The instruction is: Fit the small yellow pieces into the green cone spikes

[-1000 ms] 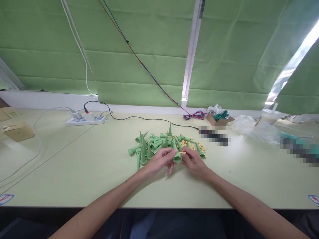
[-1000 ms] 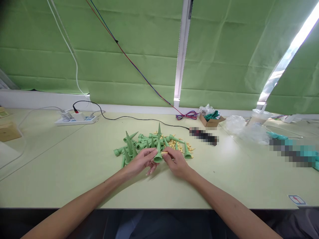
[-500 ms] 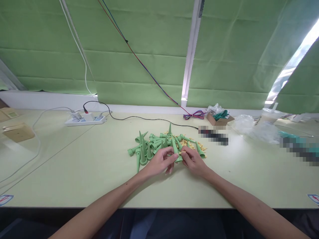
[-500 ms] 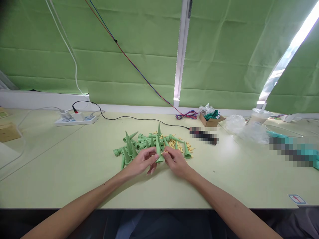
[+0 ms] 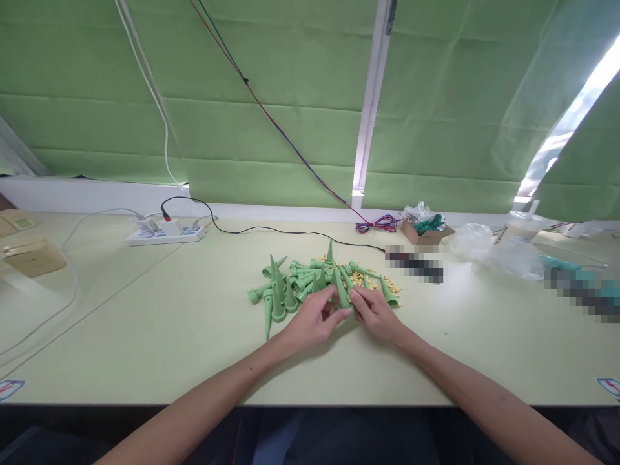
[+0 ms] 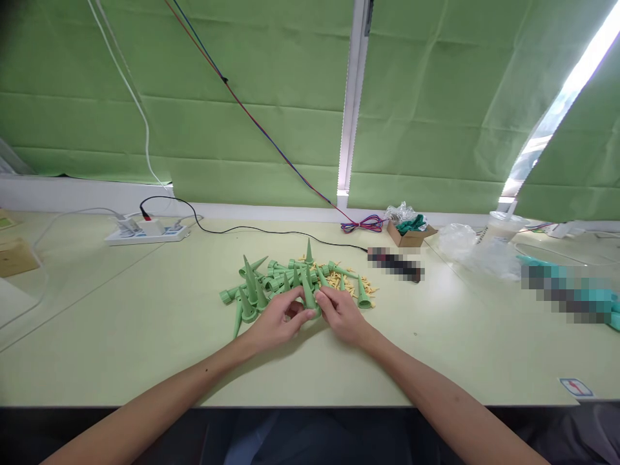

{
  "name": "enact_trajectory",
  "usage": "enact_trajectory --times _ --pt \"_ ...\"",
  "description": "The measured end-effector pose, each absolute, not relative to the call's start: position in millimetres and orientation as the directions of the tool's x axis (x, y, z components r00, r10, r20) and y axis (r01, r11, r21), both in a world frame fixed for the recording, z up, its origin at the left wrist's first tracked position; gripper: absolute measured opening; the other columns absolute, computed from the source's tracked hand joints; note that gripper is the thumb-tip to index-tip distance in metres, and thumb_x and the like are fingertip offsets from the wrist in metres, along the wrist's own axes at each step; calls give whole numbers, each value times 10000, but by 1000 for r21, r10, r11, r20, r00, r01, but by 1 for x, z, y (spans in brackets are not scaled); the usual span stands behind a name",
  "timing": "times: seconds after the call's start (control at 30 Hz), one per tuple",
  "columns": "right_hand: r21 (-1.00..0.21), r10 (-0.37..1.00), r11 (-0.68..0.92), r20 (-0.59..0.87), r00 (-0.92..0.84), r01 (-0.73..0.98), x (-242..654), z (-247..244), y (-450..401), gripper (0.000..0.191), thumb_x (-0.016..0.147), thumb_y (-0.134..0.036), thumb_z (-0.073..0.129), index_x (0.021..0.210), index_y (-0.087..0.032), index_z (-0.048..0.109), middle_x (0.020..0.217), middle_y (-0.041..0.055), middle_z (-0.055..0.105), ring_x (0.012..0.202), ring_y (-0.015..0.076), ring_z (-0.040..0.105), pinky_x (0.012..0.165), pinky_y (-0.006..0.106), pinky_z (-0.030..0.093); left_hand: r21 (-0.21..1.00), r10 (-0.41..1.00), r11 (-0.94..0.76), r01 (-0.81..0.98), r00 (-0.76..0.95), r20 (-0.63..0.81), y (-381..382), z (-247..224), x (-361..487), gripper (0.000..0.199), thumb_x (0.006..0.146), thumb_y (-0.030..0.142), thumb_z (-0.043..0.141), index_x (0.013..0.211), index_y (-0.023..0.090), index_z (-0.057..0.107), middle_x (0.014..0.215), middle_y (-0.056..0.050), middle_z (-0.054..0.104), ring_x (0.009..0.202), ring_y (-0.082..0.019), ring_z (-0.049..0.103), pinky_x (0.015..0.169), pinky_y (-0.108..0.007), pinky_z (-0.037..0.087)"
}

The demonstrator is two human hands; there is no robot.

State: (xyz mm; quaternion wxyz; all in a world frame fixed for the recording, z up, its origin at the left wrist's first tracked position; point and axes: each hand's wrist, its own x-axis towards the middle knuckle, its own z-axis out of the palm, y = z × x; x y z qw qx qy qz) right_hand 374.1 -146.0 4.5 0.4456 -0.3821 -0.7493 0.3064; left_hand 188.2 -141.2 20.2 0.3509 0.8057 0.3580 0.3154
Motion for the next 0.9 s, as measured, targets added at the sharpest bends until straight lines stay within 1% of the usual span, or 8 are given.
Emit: enact_trajectory --times 0.13,0.33,0.53,0.63,0.73,0.8,0.87,0.9 --pt "-786 843 528 440 -309 322 373 5 -147 453 1018 -438 349 626 -212 325 500 -50 354 475 110 321 515 276 281 709 777 -574 409 545 315 -141 18 188 314 906 410 546 750 201 372 654 30 466 583 -127 440 532 -245 311" --pt "-797 858 502 411 -308 335 373 5 -147 474 1019 -450 329 609 -212 309 489 -50 330 462 110 316 508 280 271 622 728 -654 431 583 361 -141 18 186 283 932 388 506 757 204 383 661 24 457 599 -141 418 582 -273 327" --pt "-784 869 490 400 -292 381 372 4 -145 511 1011 -491 320 582 -214 302 474 -41 341 462 116 312 504 285 270 553 688 -703 446 622 373 -142 20 185 217 961 326 447 787 205 400 718 10 465 654 -159 444 607 -280 331" --pt "-805 875 478 401 -270 351 372 3 -145 499 1013 -492 325 598 -215 326 486 -39 368 471 118 330 504 282 283 543 698 -701 462 601 389 -142 20 187 193 966 306 446 806 202 412 757 1 489 673 -160 468 612 -276 341" --pt "-836 880 469 411 -239 286 372 1 -144 482 1018 -487 327 619 -217 343 498 -36 376 478 124 348 494 279 290 554 711 -693 462 564 419 -140 20 188 153 968 307 456 863 195 463 841 -20 538 692 -158 494 630 -275 361" --pt "-843 878 474 428 -217 254 372 0 -144 473 1021 -486 321 631 -220 349 508 -35 383 477 123 352 485 277 293 575 723 -682 452 531 441 -140 21 189 131 967 322 471 968 196 505 927 -37 567 698 -153 510 643 -276 378" --pt "-846 875 479 441 -200 234 373 -1 -144 454 1021 -486 321 653 -223 351 518 -38 383 470 121 345 475 276 293 607 742 -663 439 495 452 -140 22 190 191 961 339 486 1096 205 511 1003 -50 581 691 -146 520 648 -276 396" --pt "-847 874 482 446 -193 225 372 -1 -144 441 1021 -486 323 667 -225 352 523 -41 380 466 119 340 469 274 291 625 756 -647 437 477 449 -140 22 190 226 957 347 494 1135 209 505 1009 -51 586 680 -142 520 645 -275 402"
